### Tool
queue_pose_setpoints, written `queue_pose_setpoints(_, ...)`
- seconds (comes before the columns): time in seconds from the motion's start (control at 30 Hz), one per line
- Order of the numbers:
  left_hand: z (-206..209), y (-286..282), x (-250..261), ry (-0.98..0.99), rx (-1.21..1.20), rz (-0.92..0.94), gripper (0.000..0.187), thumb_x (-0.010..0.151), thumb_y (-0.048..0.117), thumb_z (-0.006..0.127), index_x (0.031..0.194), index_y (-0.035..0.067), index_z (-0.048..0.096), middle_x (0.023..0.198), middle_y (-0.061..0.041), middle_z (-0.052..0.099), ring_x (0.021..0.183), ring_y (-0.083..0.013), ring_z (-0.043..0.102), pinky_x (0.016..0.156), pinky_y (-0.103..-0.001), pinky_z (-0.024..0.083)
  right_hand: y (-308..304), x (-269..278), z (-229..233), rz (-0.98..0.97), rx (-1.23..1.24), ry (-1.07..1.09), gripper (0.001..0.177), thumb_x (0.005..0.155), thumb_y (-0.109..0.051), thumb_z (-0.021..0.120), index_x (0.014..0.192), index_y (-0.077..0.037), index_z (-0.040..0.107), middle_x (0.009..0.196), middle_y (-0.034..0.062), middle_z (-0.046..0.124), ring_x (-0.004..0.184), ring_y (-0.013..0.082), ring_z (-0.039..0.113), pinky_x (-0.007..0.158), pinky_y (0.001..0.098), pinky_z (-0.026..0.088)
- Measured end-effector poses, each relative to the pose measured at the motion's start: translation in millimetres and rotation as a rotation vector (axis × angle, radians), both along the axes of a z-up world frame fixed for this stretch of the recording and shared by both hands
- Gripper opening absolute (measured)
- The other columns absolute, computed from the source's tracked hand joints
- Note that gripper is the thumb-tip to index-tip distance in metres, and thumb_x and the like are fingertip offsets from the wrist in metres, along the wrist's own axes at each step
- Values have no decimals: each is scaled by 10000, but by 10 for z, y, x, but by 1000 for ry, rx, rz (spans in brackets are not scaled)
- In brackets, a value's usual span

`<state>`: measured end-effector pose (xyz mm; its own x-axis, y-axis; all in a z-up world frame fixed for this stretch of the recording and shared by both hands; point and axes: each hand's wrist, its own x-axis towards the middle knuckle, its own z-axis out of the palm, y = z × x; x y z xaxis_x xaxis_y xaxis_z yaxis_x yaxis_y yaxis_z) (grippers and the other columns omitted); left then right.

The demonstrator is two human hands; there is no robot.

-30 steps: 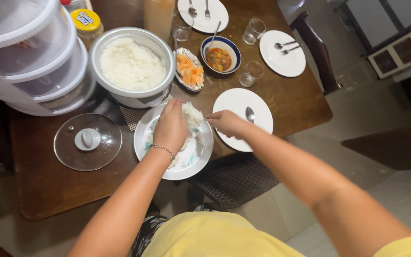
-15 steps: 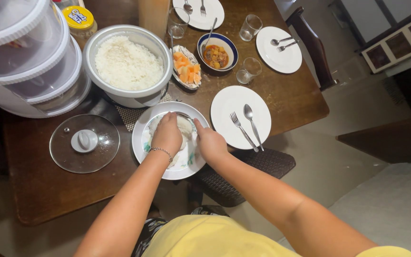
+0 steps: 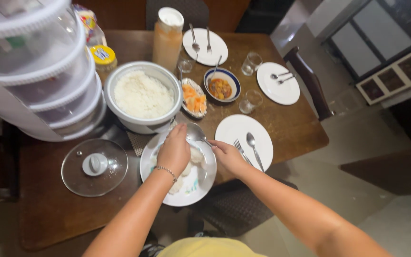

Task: Serve rice from a rice cooker onto a plate and set it on a dining table with other dishes.

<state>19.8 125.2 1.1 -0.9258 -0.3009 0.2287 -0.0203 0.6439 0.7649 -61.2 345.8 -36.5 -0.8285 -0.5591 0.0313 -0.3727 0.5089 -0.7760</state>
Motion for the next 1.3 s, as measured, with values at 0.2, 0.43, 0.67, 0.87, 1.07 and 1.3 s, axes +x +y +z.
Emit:
queue_pose_setpoints(0.2, 480, -212, 54, 188, 117, 35, 391, 900, 37, 541, 1277, 20, 640, 1319, -167, 650, 1183, -360, 630, 994, -419, 509, -205, -161, 737, -121, -115, -476, 389, 1029, -222, 525, 1371, -90, 656, 637, -58, 471, 510, 61, 405, 441, 245, 315)
queue_pose_setpoints(0.43, 525, -573, -44, 283, 85, 243, 345, 937, 55, 563, 1266, 14, 660, 1295, -185, 672, 1192, -347, 650, 1026, -405, 519, -767, -691, 1128, -8, -8, -118, 375, 1027, -251, 544, 1354, -110, 660, 688, -28, 557, 595, 81, 502, 536, 262, 420)
queue_pose_setpoints(0.67, 283, -792, -49, 157, -135, 562, 746, 853, 159, 690, 1494, -85, 397, 1583, -261, 357, 1484, -412, 317, 1217, -509, 243, -1589, -868, 1567, 166, 364, 464, 391, 996, -252, 555, 1374, -191, 631, 1004, 139, 743, 880, 314, 701, 734, 432, 536)
queue_pose_setpoints(0.87, 83, -880, -67, 90, -87, 555, 827, 865, 239, 695, 1518, -107, 322, 1619, -275, 287, 1512, -408, 266, 1228, -500, 218, -2061, -939, 1676, 252, 841, 658, 522, 1010, -175, 509, 1523, -255, 461, 918, 132, 716, 819, 310, 704, 668, 443, 536)
queue_pose_setpoints(1.07, 66, -929, -124, 123, -69, 535, 838, 840, 222, 665, 1520, -121, 316, 1627, -288, 275, 1515, -419, 272, 1236, -487, 227, -2202, -1020, 1610, 446, 1110, 979, 814, 893, -75, 609, 1624, -214, 278, 920, 81, 686, 766, 224, 712, 582, 353, 546)
queue_pose_setpoints(1.3, 16, -907, -170, 140, -91, 553, 816, 836, 189, 631, 1524, -124, 323, 1630, -290, 282, 1524, -424, 288, 1245, -491, 245, -2196, -1168, 1478, 507, 1171, 861, 871, 876, -15, 607, 1636, -227, 239, 878, 82, 679, 751, 241, 709, 569, 360, 554)
